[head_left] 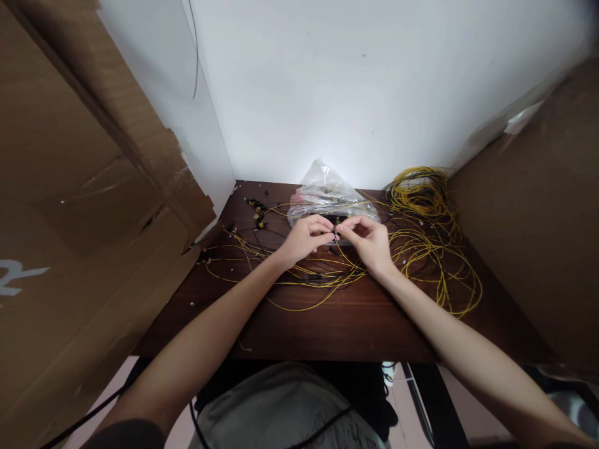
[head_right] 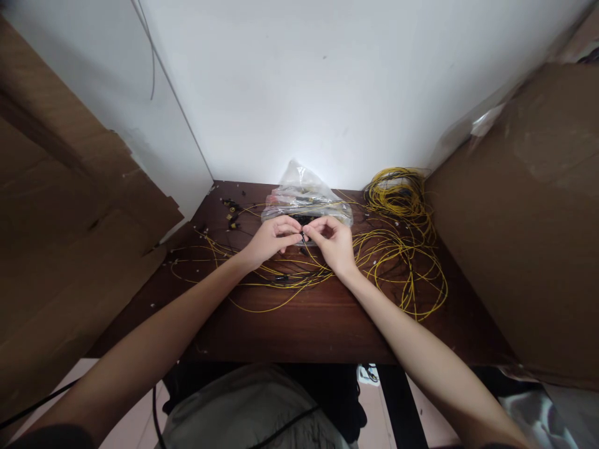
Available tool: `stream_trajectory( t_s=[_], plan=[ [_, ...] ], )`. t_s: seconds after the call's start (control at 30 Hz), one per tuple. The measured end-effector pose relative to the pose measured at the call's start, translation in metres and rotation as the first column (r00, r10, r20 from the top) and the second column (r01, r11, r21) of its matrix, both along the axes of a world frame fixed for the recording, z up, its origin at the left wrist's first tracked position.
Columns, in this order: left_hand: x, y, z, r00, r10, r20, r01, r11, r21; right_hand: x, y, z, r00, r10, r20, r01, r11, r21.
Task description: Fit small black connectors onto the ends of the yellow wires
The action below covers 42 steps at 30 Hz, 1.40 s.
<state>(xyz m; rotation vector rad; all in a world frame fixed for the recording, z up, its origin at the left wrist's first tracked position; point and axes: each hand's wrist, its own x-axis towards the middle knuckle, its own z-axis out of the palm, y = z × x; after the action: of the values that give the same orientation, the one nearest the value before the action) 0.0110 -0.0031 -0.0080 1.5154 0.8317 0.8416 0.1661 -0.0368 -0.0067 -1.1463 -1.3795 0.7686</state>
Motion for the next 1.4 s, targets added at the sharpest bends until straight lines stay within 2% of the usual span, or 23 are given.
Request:
stream_trajectory(
  t_s=[0.23, 0.37, 0.63, 0.8, 1.2, 1.4],
  plan=[
    [-0.001, -0.0005, 0.0011, 1.0, 0.01, 0.011, -0.01, 1.0, -0.008, -0.0015, -0.0007, -0.0034, 0.996, 0.015, 0.093, -0.014, 1.0, -0.018],
    [-0.001, -0.0004, 0.0011, 1.0, 0.01, 0.01, -0.01, 1.0, -0.005, -0.0002, 0.0002, -0.0032, 0.997, 0.022, 0.078, -0.021, 1.0, -0.021],
    [-0.0013, 0.0008, -0.0009, 0.999, 0.034, 0.018, -0.033, 0.999, -0.013, 0.0001, 0.0009, 0.0003, 0.998, 0.009, -0.054, -0.01, 1.0, -0.006],
    [-0.0013, -0.0002, 0.0011, 1.0, 0.025, 0.012, -0.024, 0.999, -0.02, 0.0002, 0.0011, -0.0025, 0.999, 0.042, -0.018, -0.043, 0.997, -0.056],
    [-0.0009, -0.0002, -0.0004, 1.0, 0.021, 0.01, -0.021, 1.0, 0.014, 0.0017, 0.0002, 0.0014, 0.995, 0.029, 0.091, -0.023, 0.997, -0.072],
    [-0.001, 0.0009, -0.0023, 1.0, 0.029, 0.01, -0.029, 0.999, 0.022, 0.0005, 0.0001, 0.0009, 0.996, 0.066, 0.057, -0.06, 0.994, -0.088]
  ],
)
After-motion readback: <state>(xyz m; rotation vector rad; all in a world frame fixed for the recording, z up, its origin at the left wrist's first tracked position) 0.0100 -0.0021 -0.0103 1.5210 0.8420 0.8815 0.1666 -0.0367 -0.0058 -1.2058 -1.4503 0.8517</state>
